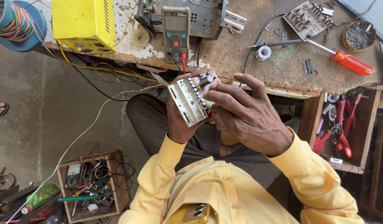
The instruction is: The person inspects a green circuit board, flips it over, and uses a soldering iron to work on solder joints. They handle a small component and continue soldering while seated at a cluttered workbench.
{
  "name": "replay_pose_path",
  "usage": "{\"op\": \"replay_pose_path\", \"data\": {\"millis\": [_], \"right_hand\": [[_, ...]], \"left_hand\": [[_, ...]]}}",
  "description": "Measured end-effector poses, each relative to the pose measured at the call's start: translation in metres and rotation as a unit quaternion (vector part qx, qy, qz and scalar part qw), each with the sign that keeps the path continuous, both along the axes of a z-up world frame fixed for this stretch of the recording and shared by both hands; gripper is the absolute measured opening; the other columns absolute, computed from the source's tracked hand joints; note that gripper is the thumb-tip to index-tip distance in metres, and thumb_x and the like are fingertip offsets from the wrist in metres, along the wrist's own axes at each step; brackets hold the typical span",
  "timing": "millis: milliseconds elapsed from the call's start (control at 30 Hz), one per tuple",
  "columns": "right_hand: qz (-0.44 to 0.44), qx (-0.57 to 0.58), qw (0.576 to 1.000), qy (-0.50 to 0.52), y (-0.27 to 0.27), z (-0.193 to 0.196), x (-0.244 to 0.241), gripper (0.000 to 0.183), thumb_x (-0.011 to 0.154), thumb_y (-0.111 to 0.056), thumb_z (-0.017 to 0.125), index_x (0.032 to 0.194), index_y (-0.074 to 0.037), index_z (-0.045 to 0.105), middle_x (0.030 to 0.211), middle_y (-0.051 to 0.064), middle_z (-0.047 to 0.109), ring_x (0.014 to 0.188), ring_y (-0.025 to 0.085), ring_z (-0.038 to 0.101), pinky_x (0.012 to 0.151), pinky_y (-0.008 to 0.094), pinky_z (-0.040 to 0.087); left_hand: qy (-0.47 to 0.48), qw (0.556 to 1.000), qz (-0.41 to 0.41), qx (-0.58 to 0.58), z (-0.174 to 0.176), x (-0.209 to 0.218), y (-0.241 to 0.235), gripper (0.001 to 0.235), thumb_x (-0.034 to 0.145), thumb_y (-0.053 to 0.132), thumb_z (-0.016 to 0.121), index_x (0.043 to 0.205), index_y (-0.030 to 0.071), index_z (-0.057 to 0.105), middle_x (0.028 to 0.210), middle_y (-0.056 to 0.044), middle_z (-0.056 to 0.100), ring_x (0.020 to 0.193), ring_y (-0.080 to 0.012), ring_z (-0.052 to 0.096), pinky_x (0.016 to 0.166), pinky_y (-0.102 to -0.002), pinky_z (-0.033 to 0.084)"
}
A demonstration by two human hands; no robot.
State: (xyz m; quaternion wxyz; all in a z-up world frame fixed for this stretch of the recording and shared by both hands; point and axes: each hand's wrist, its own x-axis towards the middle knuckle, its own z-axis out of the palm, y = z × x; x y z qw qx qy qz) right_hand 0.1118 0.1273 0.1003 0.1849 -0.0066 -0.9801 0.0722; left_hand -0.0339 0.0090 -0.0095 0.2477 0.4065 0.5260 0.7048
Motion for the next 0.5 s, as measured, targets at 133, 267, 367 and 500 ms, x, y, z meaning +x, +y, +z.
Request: {"op": "replay_pose_path", "data": {"millis": [133, 267, 367, 500], "right_hand": [[0.014, -0.014, 1.0, 0.011, 0.0014, 0.0005, -0.0003, 0.022, 0.092, -0.016, 0.075, 0.112, -0.008, 0.072, 0.139, 0.004, 0.061, 0.131, 0.023, 0.058, 0.118, 0.053, 0.034], [0.03, -0.008, 0.999, 0.006, 0.0028, 0.0029, -0.0004, 0.018, 0.091, -0.015, 0.075, 0.108, -0.009, 0.072, 0.139, 0.003, 0.062, 0.13, 0.023, 0.058, 0.118, 0.053, 0.034], [0.024, -0.004, 1.0, 0.004, 0.0013, 0.0044, -0.0007, 0.021, 0.091, -0.015, 0.075, 0.11, -0.009, 0.073, 0.138, 0.004, 0.062, 0.13, 0.022, 0.058, 0.117, 0.053, 0.034], [0.007, 0.006, 1.0, -0.007, -0.0014, 0.0049, 0.0003, 0.028, 0.09, -0.016, 0.075, 0.116, -0.006, 0.074, 0.138, 0.003, 0.063, 0.131, 0.022, 0.058, 0.118, 0.052, 0.033]], "left_hand": [[-0.01, 1.0, -0.004, 0.004, 0.0003, 0.0003, -0.001, 0.092, 0.08, 0.024, 0.095, 0.152, 0.003, 0.042, 0.146, -0.013, 0.058, 0.133, -0.0226, 0.063, 0.115, -0.036, 0.054], [-0.004, 1.0, -0.003, 0.012, 0.0007, 0.0001, -0.001, 0.092, 0.08, 0.022, 0.095, 0.152, 0.003, 0.042, 0.146, -0.013, 0.058, 0.134, -0.0224, 0.062, 0.116, -0.036, 0.053], [-0.03, 0.999, -0.011, 0.017, 0.0009, 0.0008, -0.0007, 0.092, 0.08, 0.021, 0.096, 0.152, 0.003, 0.042, 0.146, -0.013, 0.057, 0.133, -0.0222, 0.062, 0.116, -0.036, 0.052], [-0.014, 1.0, -0.005, 0.013, 0.0002, 0.0008, -0.0006, 0.092, 0.08, 0.021, 0.096, 0.151, 0.004, 0.042, 0.147, -0.012, 0.057, 0.133, -0.022, 0.062, 0.116, -0.036, 0.053]]}}
